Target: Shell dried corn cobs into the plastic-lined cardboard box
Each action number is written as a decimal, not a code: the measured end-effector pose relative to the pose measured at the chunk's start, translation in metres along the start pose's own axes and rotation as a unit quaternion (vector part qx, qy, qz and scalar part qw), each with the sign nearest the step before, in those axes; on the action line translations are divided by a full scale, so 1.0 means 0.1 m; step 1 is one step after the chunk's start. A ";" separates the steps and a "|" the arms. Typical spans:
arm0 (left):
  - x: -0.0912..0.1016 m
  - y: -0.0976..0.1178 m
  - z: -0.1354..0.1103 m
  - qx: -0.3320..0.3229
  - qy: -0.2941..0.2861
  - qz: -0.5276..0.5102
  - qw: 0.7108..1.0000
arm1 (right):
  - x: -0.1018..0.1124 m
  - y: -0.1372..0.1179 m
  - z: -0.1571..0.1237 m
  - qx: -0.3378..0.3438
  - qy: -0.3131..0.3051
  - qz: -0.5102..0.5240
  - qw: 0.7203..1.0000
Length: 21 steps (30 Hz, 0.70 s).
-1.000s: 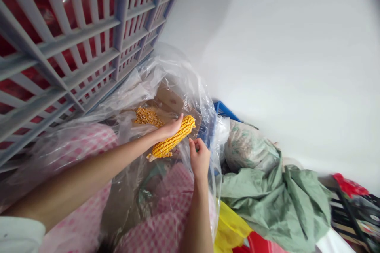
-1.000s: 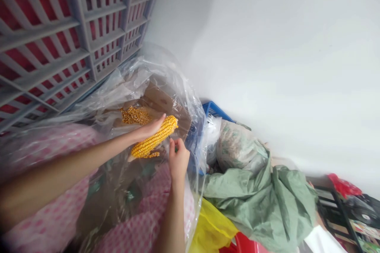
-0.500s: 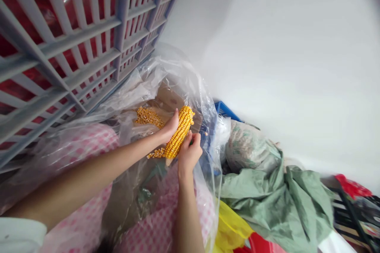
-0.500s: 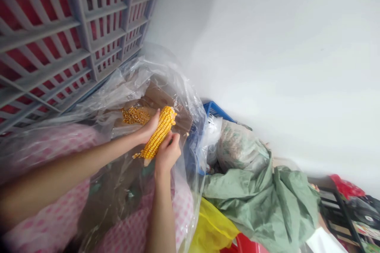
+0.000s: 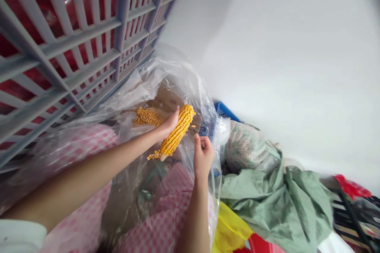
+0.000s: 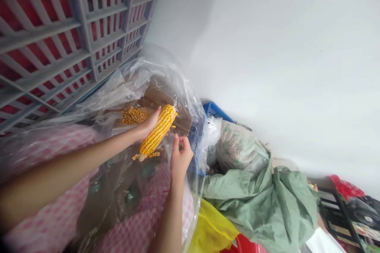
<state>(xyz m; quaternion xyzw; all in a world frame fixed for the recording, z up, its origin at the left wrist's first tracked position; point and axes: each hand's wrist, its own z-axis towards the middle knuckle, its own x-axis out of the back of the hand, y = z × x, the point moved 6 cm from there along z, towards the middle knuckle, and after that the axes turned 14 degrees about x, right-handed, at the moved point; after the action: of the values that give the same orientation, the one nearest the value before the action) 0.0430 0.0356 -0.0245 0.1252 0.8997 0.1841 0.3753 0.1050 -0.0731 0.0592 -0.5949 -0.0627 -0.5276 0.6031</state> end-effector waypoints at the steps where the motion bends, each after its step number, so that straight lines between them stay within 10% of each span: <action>1: 0.02 0.02 0.01 -0.012 0.017 0.009 1.000 | 0.00 0.00 0.00 -0.002 -0.005 0.004 1.000; 17: 0.08 0.10 0.02 -0.077 0.068 0.202 0.974 | 0.04 0.06 0.02 0.024 -0.068 -0.027 0.997; 21: 0.07 0.05 0.07 -0.072 0.028 0.082 0.994 | 0.14 0.00 0.00 0.012 0.029 -0.137 0.990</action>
<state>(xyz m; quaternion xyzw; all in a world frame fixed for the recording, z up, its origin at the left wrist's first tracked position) 0.0434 0.0441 -0.0314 0.1656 0.8811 0.2822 0.3414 0.1113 -0.0805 0.0686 -0.5583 -0.1326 -0.6215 0.5334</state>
